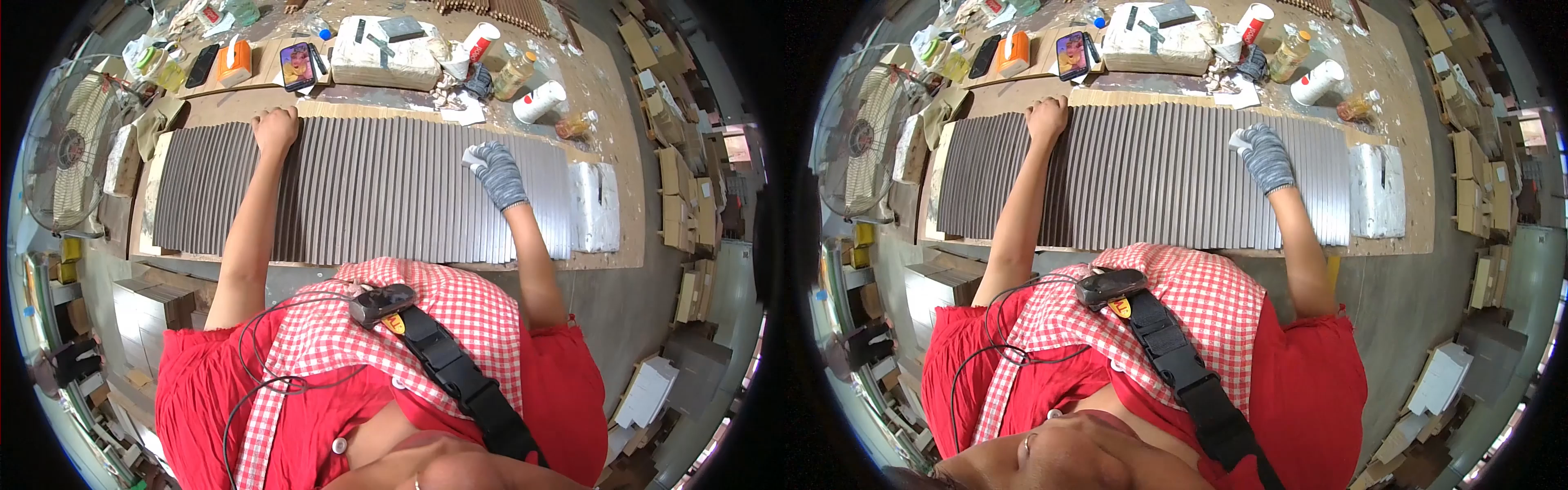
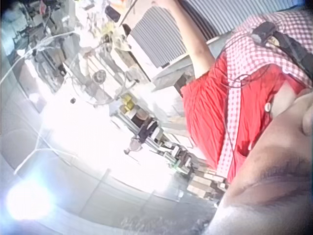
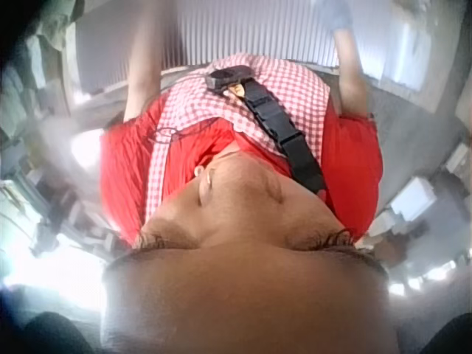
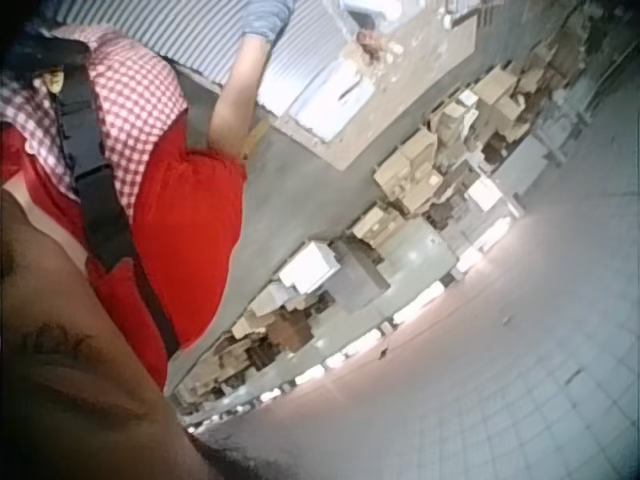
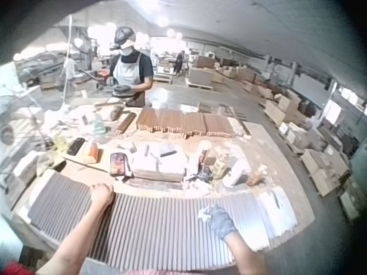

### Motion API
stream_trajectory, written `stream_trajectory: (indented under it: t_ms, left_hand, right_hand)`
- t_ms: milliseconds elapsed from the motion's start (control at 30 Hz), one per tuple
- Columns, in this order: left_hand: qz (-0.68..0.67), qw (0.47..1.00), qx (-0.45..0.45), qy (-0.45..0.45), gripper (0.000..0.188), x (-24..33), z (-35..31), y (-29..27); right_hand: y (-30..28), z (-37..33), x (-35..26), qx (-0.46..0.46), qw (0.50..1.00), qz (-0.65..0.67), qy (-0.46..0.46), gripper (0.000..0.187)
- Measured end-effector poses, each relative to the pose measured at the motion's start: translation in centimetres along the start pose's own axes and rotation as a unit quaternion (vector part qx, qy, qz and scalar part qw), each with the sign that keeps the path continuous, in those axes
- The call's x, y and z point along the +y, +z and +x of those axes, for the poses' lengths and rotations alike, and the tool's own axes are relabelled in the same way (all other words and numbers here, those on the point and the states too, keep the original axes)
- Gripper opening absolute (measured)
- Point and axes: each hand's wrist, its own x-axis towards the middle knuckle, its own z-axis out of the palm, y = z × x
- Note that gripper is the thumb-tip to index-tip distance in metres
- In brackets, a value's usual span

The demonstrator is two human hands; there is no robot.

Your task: The person wipes a large slatted wooden panel with a cloth, moving the cloth across the surface and edges, then picks up a separate wooden piece and wipes it before placing it down.

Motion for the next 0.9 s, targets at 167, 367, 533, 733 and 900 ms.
stream_trajectory:
  t_ms: [167, 367, 533, 733, 900]
  left_hand:
    - [0.008, 1.000, -0.006, -0.003, 0.056, -0.1, -0.2, -0.9]
    - [0.013, 1.000, -0.009, -0.012, 0.056, 0.0, -0.2, -1.1]
    - [0.012, 1.000, -0.005, 0.006, 0.055, -0.1, -0.2, -0.9]
    - [0.026, 0.999, -0.036, 0.010, 0.053, -0.2, 0.0, -0.8]
    - [0.016, 1.000, -0.026, -0.001, 0.056, -0.4, 0.0, -0.5]
  right_hand:
    - [0.1, 3.7, 0.1, 0.014, 0.998, 0.051, 0.033, 0.031]
    - [0.3, 6.4, 1.3, 0.009, 1.000, 0.012, 0.003, 0.032]
    - [0.8, 7.8, 2.3, 0.028, 0.999, 0.023, 0.009, 0.031]
    - [0.3, 9.0, 1.9, 0.051, 0.997, -0.039, 0.030, 0.031]
    - [0.0, 7.1, 1.4, 0.055, 0.996, 0.032, 0.058, 0.035]
